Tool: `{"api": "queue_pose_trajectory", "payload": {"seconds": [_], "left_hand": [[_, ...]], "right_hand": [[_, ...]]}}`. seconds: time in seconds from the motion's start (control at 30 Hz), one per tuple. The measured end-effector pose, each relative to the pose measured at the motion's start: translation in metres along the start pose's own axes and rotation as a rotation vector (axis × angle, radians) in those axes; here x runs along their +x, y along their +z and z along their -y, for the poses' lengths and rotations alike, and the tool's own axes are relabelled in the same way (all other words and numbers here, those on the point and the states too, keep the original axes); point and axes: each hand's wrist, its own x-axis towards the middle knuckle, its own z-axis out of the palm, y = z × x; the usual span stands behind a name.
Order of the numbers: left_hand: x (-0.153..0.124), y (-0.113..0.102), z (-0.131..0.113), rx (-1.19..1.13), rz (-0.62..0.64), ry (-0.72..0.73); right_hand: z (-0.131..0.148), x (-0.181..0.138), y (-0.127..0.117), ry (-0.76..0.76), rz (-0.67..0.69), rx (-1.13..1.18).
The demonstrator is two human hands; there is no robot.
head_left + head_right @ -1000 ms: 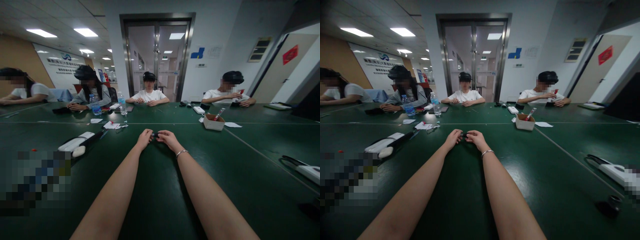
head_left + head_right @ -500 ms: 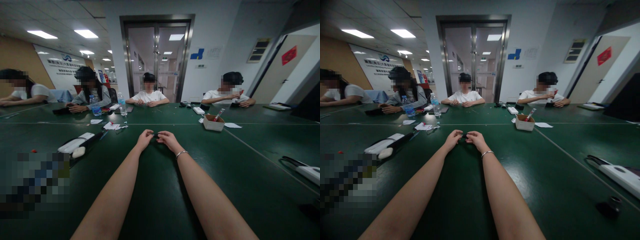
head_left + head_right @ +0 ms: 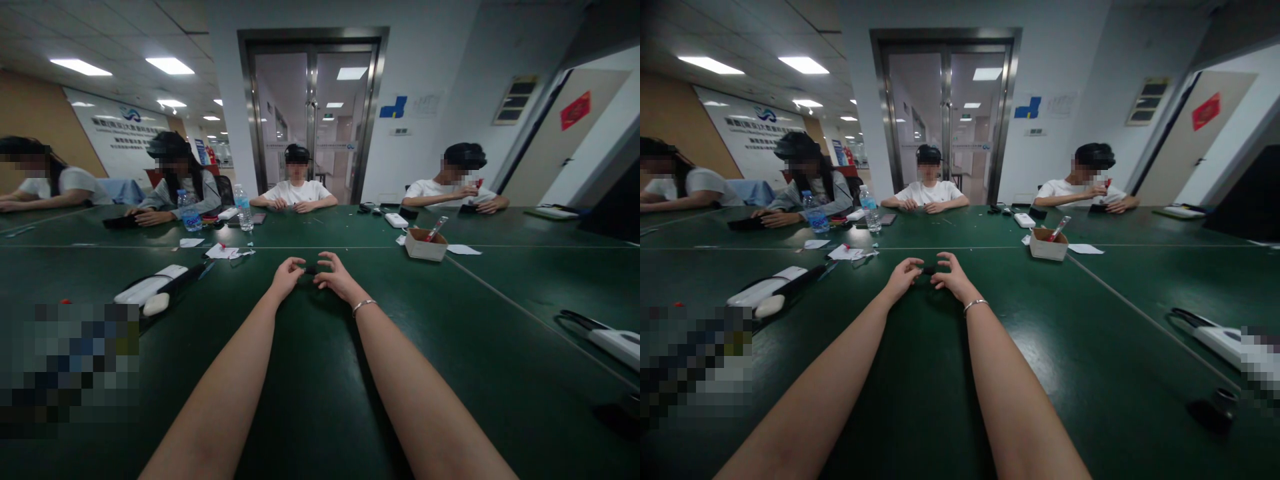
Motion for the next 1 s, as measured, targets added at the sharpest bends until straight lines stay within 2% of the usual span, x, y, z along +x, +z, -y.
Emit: {"api": "queue_pose_trajectory", "payload": {"seconds": [0.17,0.33,0.5,0.63,0.77,0.87,1.0], "left_hand": [[-0.001,-0.0002,-0.0012,0.008,0.02,0.025],[-0.0007,-0.0015,-0.0022,0.027,0.007,0.011],[0.0003,-0.001,-0.0001,0.017,0.014,0.012],[0.0002,0.0002,-0.0008,0.002,0.004,0.004],[-0.001,-0.0003,-0.0043,-0.01,-0.015,-0.019],[-0.0017,-0.0007,-0.0063,-0.006,-0.014,-0.026],[-0.0019,0.0,-0.0068,-0.004,-0.008,-0.028]], "right_hand": [[0.002,0.0033,0.0041,0.156,0.009,-0.124],[0.004,0.0007,-0.0002,0.051,0.065,-0.061],[0.0067,0.0007,0.0024,0.143,0.05,-0.113],[0.0036,0.0034,0.004,0.131,0.014,-0.206],[0.0029,0.0012,-0.0027,0.052,0.037,-0.04],[0.0039,0.0009,-0.0035,0.111,0.019,0.036],[0.003,0.0035,0.002,0.18,-0.024,-0.056]]}}
